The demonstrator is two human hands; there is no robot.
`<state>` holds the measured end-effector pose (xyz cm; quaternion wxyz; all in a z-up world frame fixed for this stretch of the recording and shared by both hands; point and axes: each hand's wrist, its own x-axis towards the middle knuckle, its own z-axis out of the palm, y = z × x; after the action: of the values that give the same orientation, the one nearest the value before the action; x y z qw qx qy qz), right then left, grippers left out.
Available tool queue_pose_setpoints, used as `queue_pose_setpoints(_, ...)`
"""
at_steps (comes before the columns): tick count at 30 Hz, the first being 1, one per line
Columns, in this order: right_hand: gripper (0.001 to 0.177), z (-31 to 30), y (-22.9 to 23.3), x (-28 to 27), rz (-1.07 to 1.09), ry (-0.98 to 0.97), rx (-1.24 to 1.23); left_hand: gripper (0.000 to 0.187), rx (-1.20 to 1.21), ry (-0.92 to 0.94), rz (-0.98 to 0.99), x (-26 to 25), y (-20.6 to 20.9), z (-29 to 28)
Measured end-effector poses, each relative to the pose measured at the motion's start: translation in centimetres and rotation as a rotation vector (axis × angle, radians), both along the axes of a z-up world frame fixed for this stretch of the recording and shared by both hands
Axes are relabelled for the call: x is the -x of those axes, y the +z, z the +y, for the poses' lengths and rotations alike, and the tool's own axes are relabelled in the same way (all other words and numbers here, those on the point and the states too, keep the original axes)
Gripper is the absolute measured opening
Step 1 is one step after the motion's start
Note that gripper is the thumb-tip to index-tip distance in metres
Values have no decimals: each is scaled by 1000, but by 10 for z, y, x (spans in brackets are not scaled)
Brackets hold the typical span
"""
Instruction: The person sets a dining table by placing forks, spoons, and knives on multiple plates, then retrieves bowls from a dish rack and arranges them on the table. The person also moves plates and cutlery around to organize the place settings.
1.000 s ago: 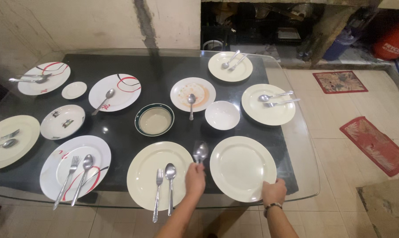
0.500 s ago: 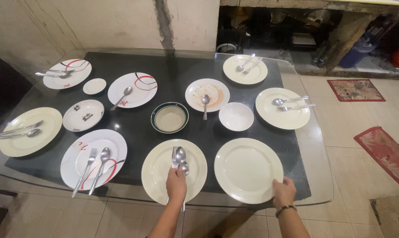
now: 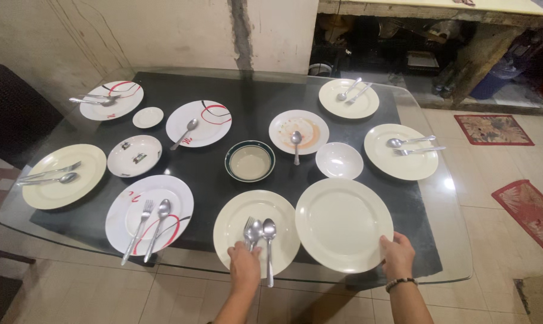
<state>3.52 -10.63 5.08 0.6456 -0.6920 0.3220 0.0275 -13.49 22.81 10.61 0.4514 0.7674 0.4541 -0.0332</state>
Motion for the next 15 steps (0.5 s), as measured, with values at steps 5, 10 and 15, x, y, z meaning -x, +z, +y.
queue_pose_setpoints(5, 38, 39, 36, 19, 29, 19, 137, 45, -100, -73, -17, 5, 10, 3)
queue_pose_setpoints(10, 38, 46, 37, 28, -33, 5, 48, 48, -87, -99, 32, -4, -1, 8)
queue_pose_setpoints(15, 36, 43, 39, 34, -85, 54, 139, 42, -71, -117, 74, -5, -20, 12)
